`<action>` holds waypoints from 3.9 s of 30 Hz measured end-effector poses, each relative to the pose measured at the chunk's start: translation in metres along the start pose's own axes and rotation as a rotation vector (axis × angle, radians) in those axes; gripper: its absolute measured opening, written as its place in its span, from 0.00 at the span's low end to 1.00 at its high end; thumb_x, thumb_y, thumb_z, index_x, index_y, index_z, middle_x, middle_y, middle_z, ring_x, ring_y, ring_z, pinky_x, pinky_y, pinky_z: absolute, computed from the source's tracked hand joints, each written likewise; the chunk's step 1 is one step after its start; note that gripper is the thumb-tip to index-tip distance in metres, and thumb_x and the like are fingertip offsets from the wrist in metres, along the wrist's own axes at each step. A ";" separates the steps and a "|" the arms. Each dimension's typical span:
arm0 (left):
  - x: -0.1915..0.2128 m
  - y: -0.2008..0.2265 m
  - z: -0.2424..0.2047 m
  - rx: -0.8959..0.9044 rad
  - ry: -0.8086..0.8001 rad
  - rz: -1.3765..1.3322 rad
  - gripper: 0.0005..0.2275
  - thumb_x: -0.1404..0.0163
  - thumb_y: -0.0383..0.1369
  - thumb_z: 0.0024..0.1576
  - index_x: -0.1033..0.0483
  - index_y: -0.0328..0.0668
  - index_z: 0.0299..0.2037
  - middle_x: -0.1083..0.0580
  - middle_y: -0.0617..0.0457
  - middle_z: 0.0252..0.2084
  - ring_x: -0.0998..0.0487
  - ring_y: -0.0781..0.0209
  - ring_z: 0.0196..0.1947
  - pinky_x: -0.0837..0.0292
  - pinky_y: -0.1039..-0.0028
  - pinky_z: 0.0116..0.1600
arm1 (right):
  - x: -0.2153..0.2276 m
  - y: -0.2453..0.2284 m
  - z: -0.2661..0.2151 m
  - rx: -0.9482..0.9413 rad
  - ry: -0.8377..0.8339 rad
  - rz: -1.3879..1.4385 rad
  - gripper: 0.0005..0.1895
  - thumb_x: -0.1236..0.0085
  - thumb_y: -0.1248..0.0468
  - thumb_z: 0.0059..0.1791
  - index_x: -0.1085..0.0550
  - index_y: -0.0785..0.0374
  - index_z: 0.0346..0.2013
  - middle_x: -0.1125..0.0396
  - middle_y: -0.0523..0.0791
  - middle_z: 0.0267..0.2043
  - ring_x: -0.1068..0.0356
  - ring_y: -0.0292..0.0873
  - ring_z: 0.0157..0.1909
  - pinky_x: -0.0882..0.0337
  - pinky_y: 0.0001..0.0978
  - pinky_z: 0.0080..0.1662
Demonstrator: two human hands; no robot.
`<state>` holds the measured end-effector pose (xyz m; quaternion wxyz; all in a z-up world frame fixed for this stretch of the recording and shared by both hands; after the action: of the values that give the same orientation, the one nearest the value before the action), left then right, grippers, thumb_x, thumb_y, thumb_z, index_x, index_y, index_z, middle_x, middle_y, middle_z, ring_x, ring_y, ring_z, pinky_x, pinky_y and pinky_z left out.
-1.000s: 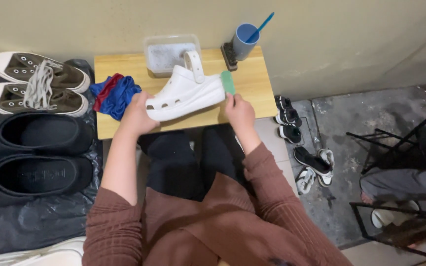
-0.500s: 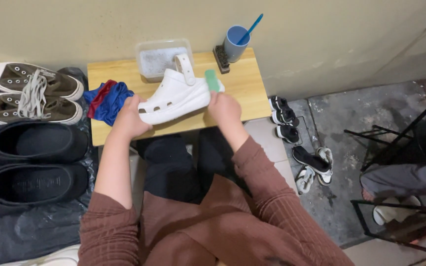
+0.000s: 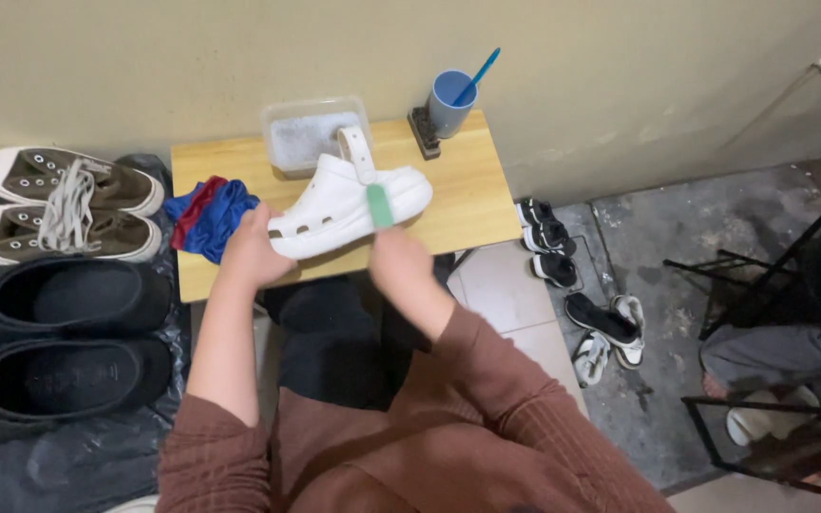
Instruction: The person scrubs a white clog-style shoe with a green brush, working on the exterior, interior, and sole. The shoe is repeatedly turned and repositioned on a small wooden table while being cleaned.
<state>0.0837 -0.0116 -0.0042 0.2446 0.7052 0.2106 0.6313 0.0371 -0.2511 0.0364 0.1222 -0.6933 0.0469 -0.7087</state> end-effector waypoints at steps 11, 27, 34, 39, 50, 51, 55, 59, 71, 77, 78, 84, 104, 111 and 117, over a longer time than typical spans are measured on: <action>-0.005 0.001 -0.008 -0.039 0.012 0.035 0.34 0.32 0.35 0.36 0.32 0.48 0.57 0.32 0.41 0.59 0.23 0.32 0.54 0.26 0.50 0.59 | -0.004 -0.022 0.043 0.068 0.219 -0.059 0.21 0.61 0.53 0.56 0.28 0.63 0.28 0.30 0.51 0.21 0.23 0.61 0.29 0.25 0.55 0.31; -0.009 -0.006 -0.013 -0.190 0.330 0.052 0.27 0.43 0.32 0.42 0.32 0.55 0.56 0.33 0.50 0.60 0.19 0.31 0.38 0.21 0.49 0.46 | -0.025 0.063 -0.005 -0.025 -0.014 0.046 0.28 0.66 0.46 0.58 0.24 0.64 0.39 0.26 0.60 0.32 0.24 0.66 0.44 0.26 0.60 0.48; -0.014 0.009 -0.036 -0.327 0.463 0.125 0.27 0.46 0.25 0.44 0.37 0.51 0.56 0.37 0.47 0.64 0.20 0.34 0.40 0.20 0.54 0.41 | -0.035 0.174 0.010 -0.311 0.164 0.339 0.28 0.60 0.49 0.60 0.23 0.72 0.41 0.27 0.65 0.36 0.28 0.70 0.47 0.29 0.63 0.48; -0.029 -0.001 -0.043 -0.460 0.494 0.163 0.33 0.38 0.29 0.38 0.37 0.44 0.57 0.39 0.35 0.68 0.30 0.32 0.62 0.32 0.55 0.64 | -0.057 0.184 -0.005 -0.483 0.076 1.128 0.19 0.51 0.56 0.58 0.23 0.70 0.35 0.50 0.41 0.10 0.50 0.34 0.10 0.52 0.22 0.14; -0.025 0.003 -0.050 -0.337 0.451 0.021 0.45 0.31 0.56 0.38 0.38 0.37 0.60 0.36 0.35 0.66 0.34 0.40 0.68 0.46 0.56 0.75 | -0.038 0.160 -0.021 -0.336 0.257 1.220 0.11 0.54 0.60 0.59 0.28 0.63 0.49 0.47 0.39 0.15 0.48 0.30 0.15 0.51 0.19 0.18; -0.021 0.005 -0.048 -0.313 0.457 -0.014 0.49 0.29 0.56 0.35 0.39 0.35 0.62 0.33 0.34 0.63 0.30 0.41 0.65 0.44 0.58 0.74 | -0.032 0.153 -0.024 -0.189 0.335 1.073 0.11 0.53 0.62 0.59 0.30 0.60 0.55 0.43 0.37 0.17 0.43 0.28 0.19 0.46 0.17 0.21; -0.006 0.018 -0.033 -0.247 0.346 -0.013 0.58 0.26 0.56 0.26 0.41 0.32 0.66 0.31 0.34 0.63 0.29 0.41 0.64 0.43 0.58 0.74 | 0.056 0.006 -0.056 0.074 0.220 0.616 0.30 0.48 0.61 0.56 0.48 0.66 0.67 0.32 0.71 0.34 0.28 0.76 0.41 0.29 0.64 0.39; -0.013 0.010 -0.031 -0.129 0.225 -0.135 0.63 0.25 0.50 0.29 0.55 0.35 0.73 0.29 0.39 0.64 0.28 0.39 0.63 0.35 0.53 0.69 | 0.009 -0.052 -0.051 0.301 0.014 0.047 0.22 0.59 0.54 0.56 0.34 0.60 0.62 0.27 0.57 0.37 0.23 0.61 0.39 0.25 0.53 0.40; -0.060 -0.049 -0.025 -0.200 0.481 -0.602 0.55 0.29 0.33 0.41 0.64 0.44 0.72 0.29 0.49 0.65 0.26 0.42 0.62 0.32 0.58 0.71 | -0.074 -0.121 -0.003 0.243 -0.139 -0.140 0.30 0.54 0.66 0.49 0.41 0.85 0.62 0.26 0.60 0.35 0.22 0.62 0.37 0.23 0.59 0.40; -0.059 -0.041 -0.031 -0.262 0.513 -0.669 0.54 0.29 0.29 0.43 0.65 0.38 0.71 0.29 0.43 0.64 0.27 0.42 0.63 0.31 0.58 0.70 | -0.056 -0.118 0.013 0.174 -0.245 -0.049 0.29 0.53 0.61 0.51 0.41 0.79 0.61 0.27 0.61 0.37 0.23 0.65 0.41 0.25 0.63 0.43; -0.056 -0.037 -0.033 -0.246 0.514 -0.631 0.55 0.29 0.30 0.43 0.67 0.39 0.71 0.29 0.44 0.64 0.26 0.43 0.63 0.31 0.59 0.71 | -0.061 -0.111 0.031 0.129 -0.212 -0.031 0.28 0.50 0.58 0.51 0.39 0.77 0.58 0.27 0.60 0.37 0.23 0.66 0.41 0.25 0.63 0.43; -0.128 -0.116 0.012 -0.254 0.498 -0.982 0.47 0.40 0.24 0.50 0.66 0.36 0.74 0.32 0.24 0.64 0.34 0.29 0.66 0.39 0.49 0.73 | -0.080 -0.157 -0.035 0.345 -0.193 -0.162 0.31 0.58 0.64 0.51 0.42 0.83 0.65 0.26 0.59 0.34 0.21 0.59 0.37 0.23 0.54 0.39; -0.045 -0.033 -0.042 -0.046 0.482 -0.547 0.47 0.30 0.35 0.44 0.52 0.51 0.71 0.26 0.54 0.63 0.24 0.47 0.60 0.29 0.59 0.67 | -0.055 -0.110 -0.011 0.274 -0.146 -0.064 0.27 0.60 0.62 0.53 0.41 0.73 0.65 0.27 0.59 0.33 0.23 0.64 0.39 0.25 0.62 0.39; -0.057 -0.042 -0.025 -0.242 0.578 -0.345 0.44 0.27 0.37 0.28 0.25 0.48 0.63 0.27 0.47 0.63 0.26 0.45 0.62 0.32 0.59 0.69 | -0.033 -0.077 -0.023 0.431 0.101 -0.194 0.27 0.55 0.58 0.50 0.35 0.61 0.64 0.29 0.52 0.22 0.23 0.57 0.28 0.25 0.51 0.28; -0.048 -0.033 -0.035 -0.181 0.522 -0.408 0.46 0.23 0.38 0.29 0.26 0.47 0.65 0.29 0.48 0.64 0.28 0.47 0.65 0.36 0.59 0.72 | -0.019 -0.066 -0.012 0.357 0.373 -0.353 0.28 0.51 0.62 0.48 0.33 0.62 0.63 0.33 0.48 0.19 0.26 0.50 0.22 0.27 0.43 0.24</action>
<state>0.0440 -0.0118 -0.0590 0.3656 0.4387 0.3459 0.7445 0.0178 -0.1846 0.0331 0.1061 -0.5162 -0.1777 -0.8311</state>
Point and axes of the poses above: each hand's wrist, its own z-axis towards the middle knuckle, its own x-axis out of the back of the hand, y = z × x, the point moved 7 cm from there along z, towards the middle knuckle
